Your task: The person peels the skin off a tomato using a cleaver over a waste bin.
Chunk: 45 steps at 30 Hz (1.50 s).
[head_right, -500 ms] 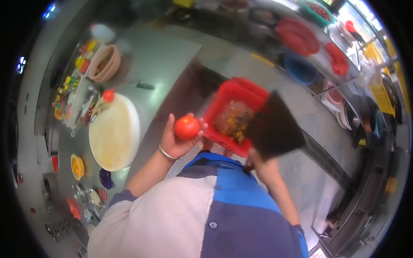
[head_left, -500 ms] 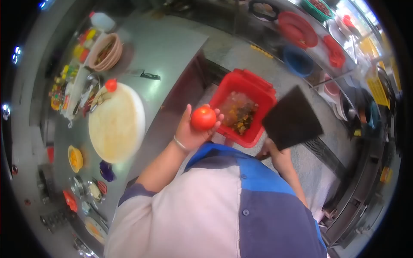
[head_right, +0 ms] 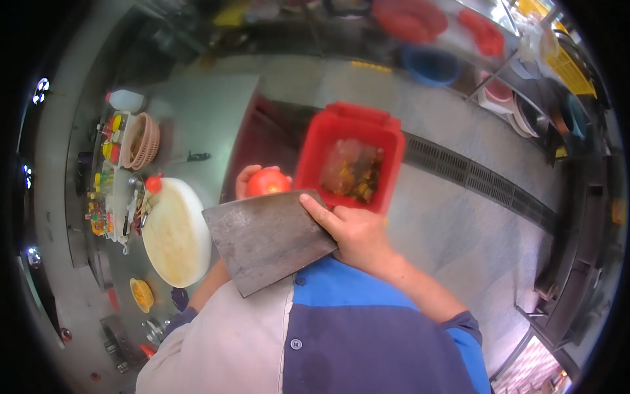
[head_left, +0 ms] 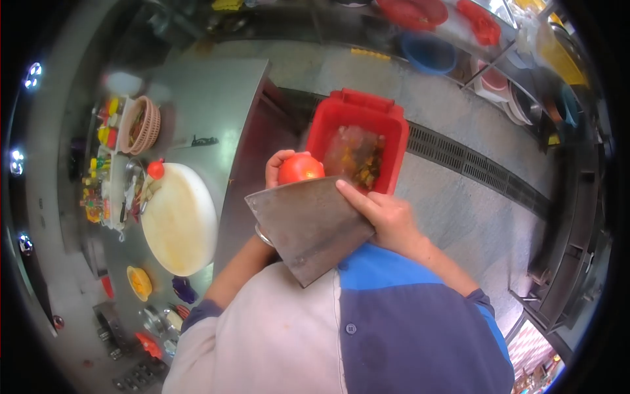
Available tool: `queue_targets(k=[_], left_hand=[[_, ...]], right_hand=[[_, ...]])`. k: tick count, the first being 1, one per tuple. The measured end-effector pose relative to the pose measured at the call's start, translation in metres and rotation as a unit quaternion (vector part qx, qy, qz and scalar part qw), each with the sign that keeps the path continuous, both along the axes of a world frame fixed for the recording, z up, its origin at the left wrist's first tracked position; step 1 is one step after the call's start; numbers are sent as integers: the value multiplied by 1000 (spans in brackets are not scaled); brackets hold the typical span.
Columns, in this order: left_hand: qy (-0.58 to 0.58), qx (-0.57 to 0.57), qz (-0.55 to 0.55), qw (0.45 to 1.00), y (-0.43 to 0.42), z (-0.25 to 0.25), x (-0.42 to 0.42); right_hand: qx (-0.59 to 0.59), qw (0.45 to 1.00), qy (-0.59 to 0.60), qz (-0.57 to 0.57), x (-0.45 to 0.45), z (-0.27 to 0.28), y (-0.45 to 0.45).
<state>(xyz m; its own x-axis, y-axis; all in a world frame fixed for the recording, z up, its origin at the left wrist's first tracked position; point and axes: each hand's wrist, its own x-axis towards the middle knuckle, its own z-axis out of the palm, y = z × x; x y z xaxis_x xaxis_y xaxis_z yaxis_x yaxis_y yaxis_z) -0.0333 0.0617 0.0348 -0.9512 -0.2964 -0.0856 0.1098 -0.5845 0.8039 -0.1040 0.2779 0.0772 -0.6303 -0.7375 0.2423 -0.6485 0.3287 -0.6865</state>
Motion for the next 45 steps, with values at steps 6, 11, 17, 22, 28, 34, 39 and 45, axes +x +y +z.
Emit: queue_targets(k=[6,11,17,22,28,34,39,45], left_hand=[[-45,-67,57,995,8,7,-4],[-83,-110,98,986,12,6,-5],[21,-190,91,977,6,-4,-5],[35,-266,116,956,5,-11,-6],[29,-205,122,971,10,-7,-8],[52,-255,125,957,12,-1,-10],[61,-240,129,960,15,3,-11],[86,-257,138,953,17,7,-11]], right_hand=[[-16,998,61,-4,2,-6,0],[-17,997,72,-20,0,-5,-2],[-23,998,50,8,-2,-1,-3],[-19,998,54,7,-3,-2,-4],[5,997,81,19,-9,-6,0],[-18,999,50,5,-7,-5,-1],[-6,999,40,11,-8,-4,2],[7,998,59,9,-7,-5,4]])
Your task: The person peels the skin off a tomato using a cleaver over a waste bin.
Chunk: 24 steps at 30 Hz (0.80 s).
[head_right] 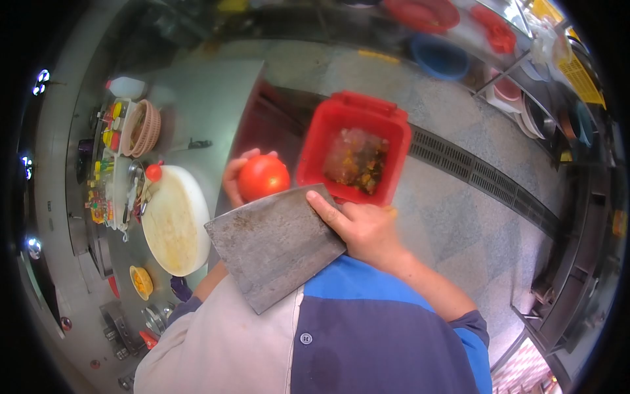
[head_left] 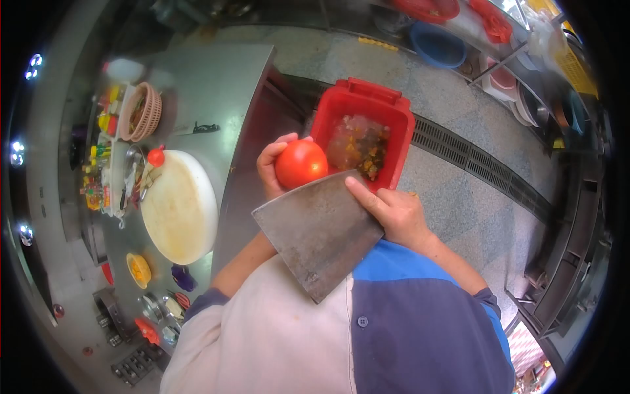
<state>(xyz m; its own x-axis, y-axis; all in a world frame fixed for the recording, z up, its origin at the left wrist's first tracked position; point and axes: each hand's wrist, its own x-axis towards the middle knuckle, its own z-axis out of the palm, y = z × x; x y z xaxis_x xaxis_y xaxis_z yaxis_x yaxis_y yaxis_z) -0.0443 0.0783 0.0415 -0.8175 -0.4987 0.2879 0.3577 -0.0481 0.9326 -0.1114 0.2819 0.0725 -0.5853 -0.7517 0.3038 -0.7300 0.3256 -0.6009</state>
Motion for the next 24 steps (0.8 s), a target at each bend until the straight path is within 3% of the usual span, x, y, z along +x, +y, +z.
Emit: queue_targets(k=[11,17,20,24], left_hand=[[-10,23,54,998,8,12,6],[-22,26,15,999,9,11,8],[-101,82,-22,991,-2,-7,14],[-87,154,-48,983,1,-11,15]], right_hand=[[-9,999,16,-43,4,-15,1],[-27,999,18,-29,4,-8,0],[-37,999,18,-23,5,-5,-1],[-18,1000,20,-16,3,-10,4]])
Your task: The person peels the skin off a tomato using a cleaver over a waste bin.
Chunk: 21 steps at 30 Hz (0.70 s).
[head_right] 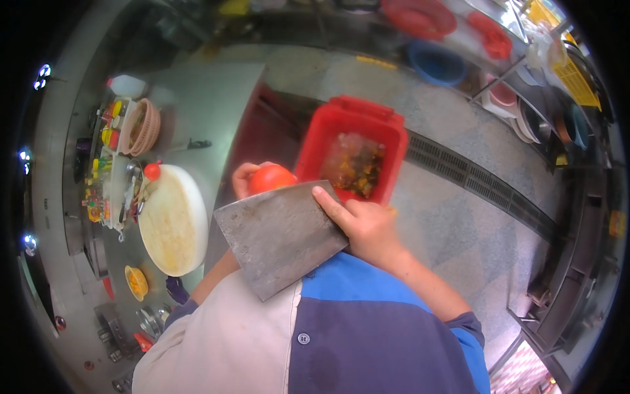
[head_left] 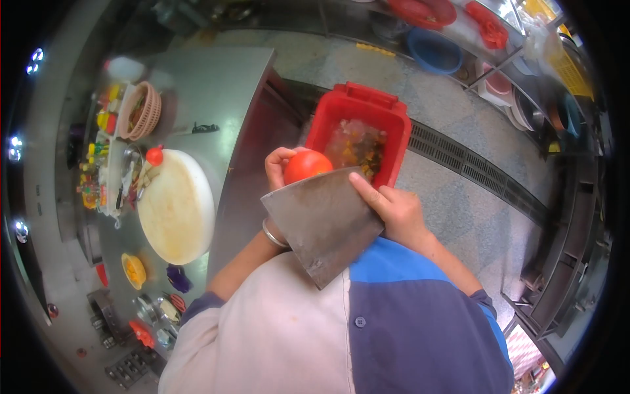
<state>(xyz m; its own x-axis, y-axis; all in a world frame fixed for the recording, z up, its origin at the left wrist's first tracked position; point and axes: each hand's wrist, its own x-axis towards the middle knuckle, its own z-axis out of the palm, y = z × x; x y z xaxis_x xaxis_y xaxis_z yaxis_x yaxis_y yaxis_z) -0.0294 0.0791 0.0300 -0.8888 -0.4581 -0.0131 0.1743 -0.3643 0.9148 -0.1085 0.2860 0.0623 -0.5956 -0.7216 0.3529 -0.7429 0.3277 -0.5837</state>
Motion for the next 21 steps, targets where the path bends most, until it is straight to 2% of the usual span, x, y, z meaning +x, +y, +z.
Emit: queue_targets(k=[5,8,11,14,17,20,21], left_hand=[[-23,64,-37,997,1,14,4],[-77,90,-55,991,3,26,6],[4,4,-32,999,1,-4,4],[40,-95,-39,994,-7,-8,0],[16,-116,1,993,0,-5,-2],[81,-184,-19,979,-5,-9,-4],[84,-172,-18,981,-6,-7,-3]], right_hand=[[-9,1000,2,-23,2,-4,0],[-11,1000,2,-28,0,-7,1],[-1,1000,-13,-2,-1,-2,5],[10,999,-24,20,2,4,6],[10,999,-29,24,4,4,6],[-2,999,-32,20,5,3,4],[-6,999,-33,17,5,3,3]])
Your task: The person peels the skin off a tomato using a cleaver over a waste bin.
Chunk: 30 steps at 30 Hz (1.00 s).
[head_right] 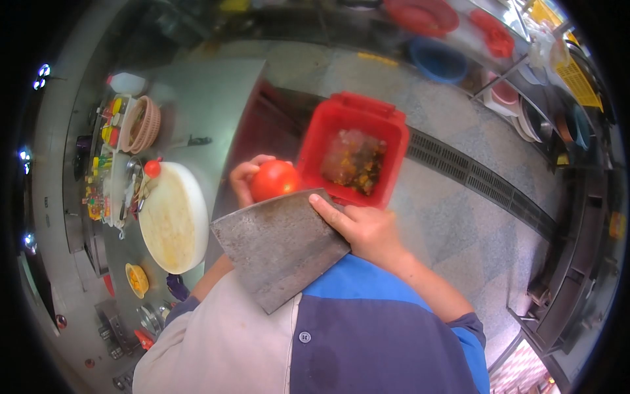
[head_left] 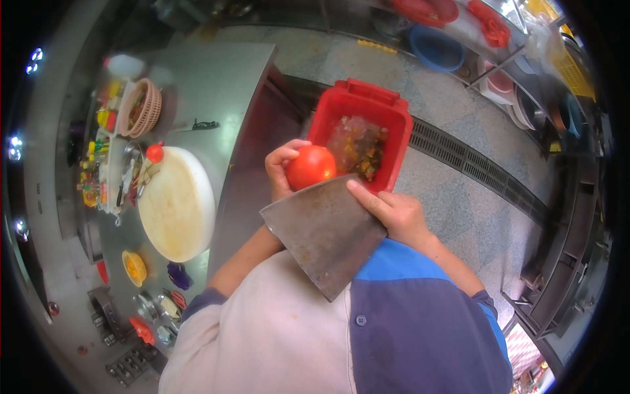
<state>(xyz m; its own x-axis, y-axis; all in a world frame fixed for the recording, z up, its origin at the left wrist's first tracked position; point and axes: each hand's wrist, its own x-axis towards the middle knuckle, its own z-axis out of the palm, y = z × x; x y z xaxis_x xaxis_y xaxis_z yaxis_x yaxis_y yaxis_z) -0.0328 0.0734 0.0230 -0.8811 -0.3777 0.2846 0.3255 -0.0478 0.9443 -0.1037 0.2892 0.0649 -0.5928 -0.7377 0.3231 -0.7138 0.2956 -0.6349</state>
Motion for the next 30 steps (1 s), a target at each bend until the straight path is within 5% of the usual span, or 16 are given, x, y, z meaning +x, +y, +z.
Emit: queue_targets(k=[20,30], left_hand=[[98,7,-105,990,-70,15,-22],[-59,126,-214,967,-116,20,-26]], right_hand=[[-3,994,-5,-113,32,9,-56],[0,989,-43,-143,49,16,-88]])
